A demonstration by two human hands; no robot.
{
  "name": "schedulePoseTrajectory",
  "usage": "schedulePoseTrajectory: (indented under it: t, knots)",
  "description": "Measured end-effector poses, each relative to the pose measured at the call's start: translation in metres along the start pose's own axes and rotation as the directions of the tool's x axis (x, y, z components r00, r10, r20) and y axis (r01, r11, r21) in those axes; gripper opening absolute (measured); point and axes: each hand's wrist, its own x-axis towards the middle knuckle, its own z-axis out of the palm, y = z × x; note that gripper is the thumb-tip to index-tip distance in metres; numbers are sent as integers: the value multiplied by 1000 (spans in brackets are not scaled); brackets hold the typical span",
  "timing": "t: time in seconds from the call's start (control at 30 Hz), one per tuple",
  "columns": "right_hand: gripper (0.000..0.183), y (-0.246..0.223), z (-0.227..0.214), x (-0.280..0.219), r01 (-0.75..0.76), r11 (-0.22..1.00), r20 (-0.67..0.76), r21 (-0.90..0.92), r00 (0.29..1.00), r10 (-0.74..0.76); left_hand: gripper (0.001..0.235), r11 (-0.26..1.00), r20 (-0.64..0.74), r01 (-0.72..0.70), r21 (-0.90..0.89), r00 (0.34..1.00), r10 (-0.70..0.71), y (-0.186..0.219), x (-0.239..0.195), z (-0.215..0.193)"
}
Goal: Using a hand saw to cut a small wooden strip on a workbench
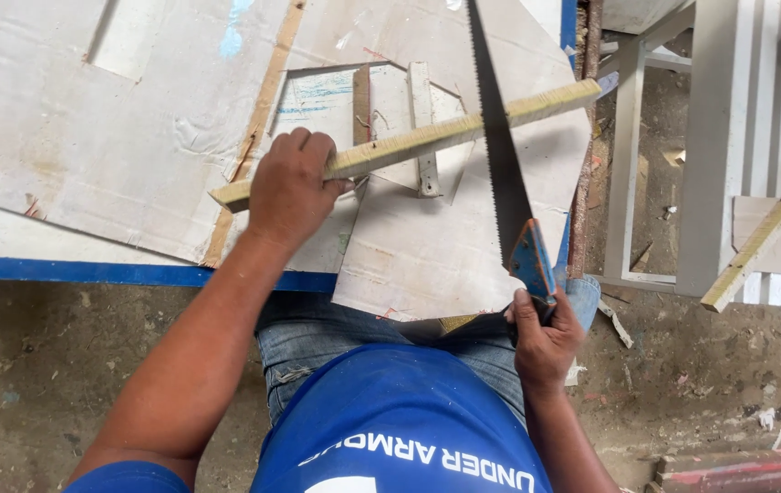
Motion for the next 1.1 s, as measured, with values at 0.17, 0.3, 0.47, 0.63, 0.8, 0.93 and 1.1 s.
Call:
schedulePoseTrajectory:
  t: [0.17,0.3,0.47,0.63,0.8,0.93,1.1]
  knots:
    - [19,9,0,-2,-22,999,-14,25,1000,22,30,991,157,58,-121,987,-39,-8,27,-15]
    - [21,13,-5,0,-21,1000,-1,-10,1000,21,33,992,297,95,-80,953,-67,-14,39,-21]
    - [8,-10,-2,0,-78,995,31,-63,996,80,44,989,431,140,-51,896,-105,-25,55,-20]
    - [10,-19,0,-2,-134,983,39,-129,989,140,50,964,486,249,-95,857,-174,-23,58,-25]
    - [5,-17,3,-4,-154,979,48,-130,986,162,57,961,324,229,-156,931,-169,-21,55,5]
    - [16,15,-3,-4,-52,994,20,-93,998,54,63,983,195,172,-71,968,-155,-5,44,13]
    - [17,19,-6,-2,-57,990,36,-125,997,62,76,993,146,119,15,982,-120,-5,39,25]
